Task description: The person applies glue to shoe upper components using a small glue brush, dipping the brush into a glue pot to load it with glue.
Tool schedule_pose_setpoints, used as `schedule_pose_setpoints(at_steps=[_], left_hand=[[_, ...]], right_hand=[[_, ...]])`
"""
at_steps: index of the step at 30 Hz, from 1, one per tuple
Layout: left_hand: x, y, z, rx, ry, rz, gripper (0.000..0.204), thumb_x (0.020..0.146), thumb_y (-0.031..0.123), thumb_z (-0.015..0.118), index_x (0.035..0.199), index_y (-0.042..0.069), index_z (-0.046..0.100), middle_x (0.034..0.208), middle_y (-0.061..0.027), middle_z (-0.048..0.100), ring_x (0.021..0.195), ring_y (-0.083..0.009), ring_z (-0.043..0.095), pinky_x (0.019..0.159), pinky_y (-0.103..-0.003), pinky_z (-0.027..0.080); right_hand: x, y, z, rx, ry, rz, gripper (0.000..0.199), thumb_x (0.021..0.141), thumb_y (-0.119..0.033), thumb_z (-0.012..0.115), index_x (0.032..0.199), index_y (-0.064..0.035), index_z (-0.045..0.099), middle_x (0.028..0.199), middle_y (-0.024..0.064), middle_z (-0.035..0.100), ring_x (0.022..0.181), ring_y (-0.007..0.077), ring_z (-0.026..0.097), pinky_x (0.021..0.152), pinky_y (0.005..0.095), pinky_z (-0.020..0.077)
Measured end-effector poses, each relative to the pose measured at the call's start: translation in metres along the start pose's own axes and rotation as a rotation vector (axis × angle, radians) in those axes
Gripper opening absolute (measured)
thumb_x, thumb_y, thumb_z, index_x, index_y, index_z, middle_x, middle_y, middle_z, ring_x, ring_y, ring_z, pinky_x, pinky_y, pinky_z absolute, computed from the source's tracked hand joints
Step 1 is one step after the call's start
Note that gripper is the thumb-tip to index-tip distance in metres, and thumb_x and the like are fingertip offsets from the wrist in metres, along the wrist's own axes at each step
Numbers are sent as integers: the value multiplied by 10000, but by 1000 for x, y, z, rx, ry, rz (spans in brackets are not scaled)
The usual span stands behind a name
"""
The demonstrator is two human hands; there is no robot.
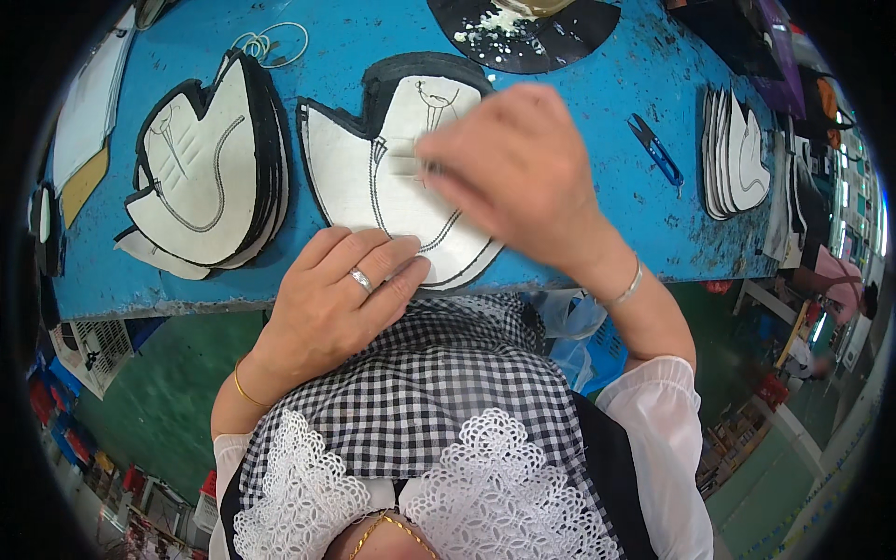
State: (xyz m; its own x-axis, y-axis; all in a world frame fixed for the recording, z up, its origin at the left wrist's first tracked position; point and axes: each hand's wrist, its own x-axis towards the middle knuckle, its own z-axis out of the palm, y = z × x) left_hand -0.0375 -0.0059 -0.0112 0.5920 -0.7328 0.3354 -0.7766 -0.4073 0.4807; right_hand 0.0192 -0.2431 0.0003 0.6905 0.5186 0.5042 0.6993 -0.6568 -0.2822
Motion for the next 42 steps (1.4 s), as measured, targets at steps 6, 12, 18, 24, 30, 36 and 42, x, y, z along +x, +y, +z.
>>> schedule_pose_setpoints(at_steps=[6, 12, 18, 24, 30, 36, 42], left_hand=[[7, -1, 4, 33, 22, 3, 272, 758, 96, 660, 1020, 38, 704, 1058, -70, 659, 936, -226, 640, 780, -356, 507], [18, 5, -14, 19, 158, 146, 285, 706, 149, 706, 986, 101, 735, 765, 22, 507, 703, -166, 552, 686, -324, 468], [-8, 4, -72, 314, 395, 125, 248, 702, 174, 760, 943, 229, 749, 776, 41, 509, 779, -139, 540, 721, -319, 467], [-34, -41, -77, 477, 246, -380, 403, 596, 53, 834, 972, 176, 754, 884, 11, 589, 807, -217, 568, 752, -375, 472], [-14, -15, -26, -147, 126, -79, 390, 660, 66, 848, 1029, 93, 728, 1130, -61, 688, 961, -250, 645, 780, -379, 499], [-5, -1, 13, -142, 9, -41, 381, 753, 182, 802, 1104, 76, 701, 1229, -41, 667, 1008, -235, 633, 820, -365, 488], [0, 0, 11, -51, -55, -3, 410, 760, 210, 786, 1134, 70, 691, 1223, -44, 656, 1017, -221, 623, 834, -366, 485]], right_hand=[[-6, -12, -18, 174, -114, 48, 272, 736, -155, 853, 975, -105, 734, 882, 9, 706, 784, 223, 631, 768, 363, 471], [21, 92, -28, 373, 371, 523, 225, 963, -54, 678, 1178, 12, 676, 1138, 80, 722, 1025, 105, 654, 930, 249, 504], [41, 141, -15, 108, 303, 573, 155, 860, -71, 778, 998, -30, 720, 976, 11, 678, 872, 105, 611, 782, 255, 481], [39, 124, -27, -101, 225, 388, 172, 839, -62, 780, 993, -26, 713, 993, 49, 658, 915, 155, 618, 789, 271, 477], [13, 99, -43, -5, 244, 423, 154, 882, -84, 756, 1025, -36, 721, 981, 30, 703, 895, 108, 623, 786, 266, 494], [-13, 22, -31, 395, -28, 435, 187, 856, -101, 781, 1034, -65, 740, 939, 21, 737, 846, 122, 655, 781, 277, 501], [-10, 8, -13, 300, -198, 234, 245, 784, -157, 835, 999, -85, 742, 865, 31, 708, 782, 197, 650, 769, 320, 469]])
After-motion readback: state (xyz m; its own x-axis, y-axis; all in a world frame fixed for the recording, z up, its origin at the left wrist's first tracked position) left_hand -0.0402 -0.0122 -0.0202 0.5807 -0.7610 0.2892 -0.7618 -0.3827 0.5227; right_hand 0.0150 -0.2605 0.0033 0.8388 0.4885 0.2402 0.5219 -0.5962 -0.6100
